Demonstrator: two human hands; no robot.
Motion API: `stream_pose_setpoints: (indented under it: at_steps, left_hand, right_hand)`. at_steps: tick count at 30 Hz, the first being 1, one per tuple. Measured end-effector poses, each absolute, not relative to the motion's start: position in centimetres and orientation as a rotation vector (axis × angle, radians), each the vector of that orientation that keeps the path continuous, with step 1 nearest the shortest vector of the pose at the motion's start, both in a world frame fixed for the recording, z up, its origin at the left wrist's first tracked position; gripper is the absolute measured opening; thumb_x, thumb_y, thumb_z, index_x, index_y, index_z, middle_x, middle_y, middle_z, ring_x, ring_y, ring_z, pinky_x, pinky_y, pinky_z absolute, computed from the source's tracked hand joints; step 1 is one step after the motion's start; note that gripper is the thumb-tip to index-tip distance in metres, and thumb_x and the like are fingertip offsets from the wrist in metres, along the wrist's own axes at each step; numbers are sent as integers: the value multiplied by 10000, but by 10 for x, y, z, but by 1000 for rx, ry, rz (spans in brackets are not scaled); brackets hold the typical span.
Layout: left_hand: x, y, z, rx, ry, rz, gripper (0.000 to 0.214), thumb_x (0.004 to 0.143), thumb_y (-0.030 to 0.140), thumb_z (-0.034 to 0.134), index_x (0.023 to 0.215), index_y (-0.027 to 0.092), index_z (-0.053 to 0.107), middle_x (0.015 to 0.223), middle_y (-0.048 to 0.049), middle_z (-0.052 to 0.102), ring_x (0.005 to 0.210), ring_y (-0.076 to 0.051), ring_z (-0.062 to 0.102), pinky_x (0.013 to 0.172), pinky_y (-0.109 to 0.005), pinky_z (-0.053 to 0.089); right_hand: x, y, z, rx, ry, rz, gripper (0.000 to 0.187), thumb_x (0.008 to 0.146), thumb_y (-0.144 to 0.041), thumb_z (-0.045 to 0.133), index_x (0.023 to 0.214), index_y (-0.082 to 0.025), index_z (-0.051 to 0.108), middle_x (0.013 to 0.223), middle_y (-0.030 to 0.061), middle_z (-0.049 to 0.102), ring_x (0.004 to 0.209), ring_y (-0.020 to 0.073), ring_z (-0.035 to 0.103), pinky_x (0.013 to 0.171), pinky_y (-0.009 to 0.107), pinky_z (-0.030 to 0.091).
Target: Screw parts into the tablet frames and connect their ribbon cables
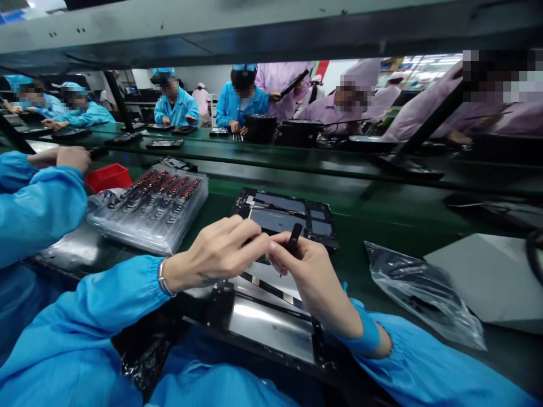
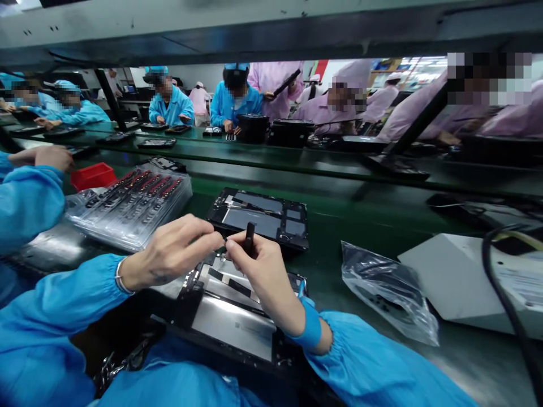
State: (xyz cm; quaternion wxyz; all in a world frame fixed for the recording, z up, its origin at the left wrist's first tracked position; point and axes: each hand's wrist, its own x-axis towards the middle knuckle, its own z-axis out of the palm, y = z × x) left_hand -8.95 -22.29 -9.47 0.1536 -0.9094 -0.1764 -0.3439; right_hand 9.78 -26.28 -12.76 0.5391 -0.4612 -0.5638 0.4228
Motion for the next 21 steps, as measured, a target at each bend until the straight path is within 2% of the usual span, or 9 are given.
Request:
stream_pose_setpoints:
  at_steps: [2,8,17,21]
  left_hand:
    - [-87,-227,-94,-2405,-389,-892,158,1025,145,428,1004,153,584,869,-49,640,742,-139,584,701,-265,484]
    - [-84,-232,-95,-2338,-474,-883,147,998,98,460,958,119,599,817,-59,657,710,-157,583,664,-272,495]
    - [-82,-240,-97,-2326,-471,-853,160,980,111,498,867,135,609,768,-45,632,678,-147,552,658,-267,480]
    - [-104,-246,-97,-2439,-621,-1027,180,964,141,528,821,163,636,788,-20,663,734,-130,603,694,-244,508]
  right_hand:
    - [97,-264,-126,-1102,-1373,930,239,852,-387,671,759,-167,681,602,-16,539,547,112,427,524,268,353]
    - [97,-271,-122,-1132,-1503,722,192,869,-345,653,773,-185,697,645,0,600,605,143,505,577,277,418]
    - [96,-276,-125,-1052,-1670,525,165,926,-253,601,796,-195,684,674,-15,604,587,119,496,571,251,415]
    - [98,-288,-127,-1054,-1760,508,135,929,-274,623,818,-232,688,727,-9,657,596,131,553,583,261,432]
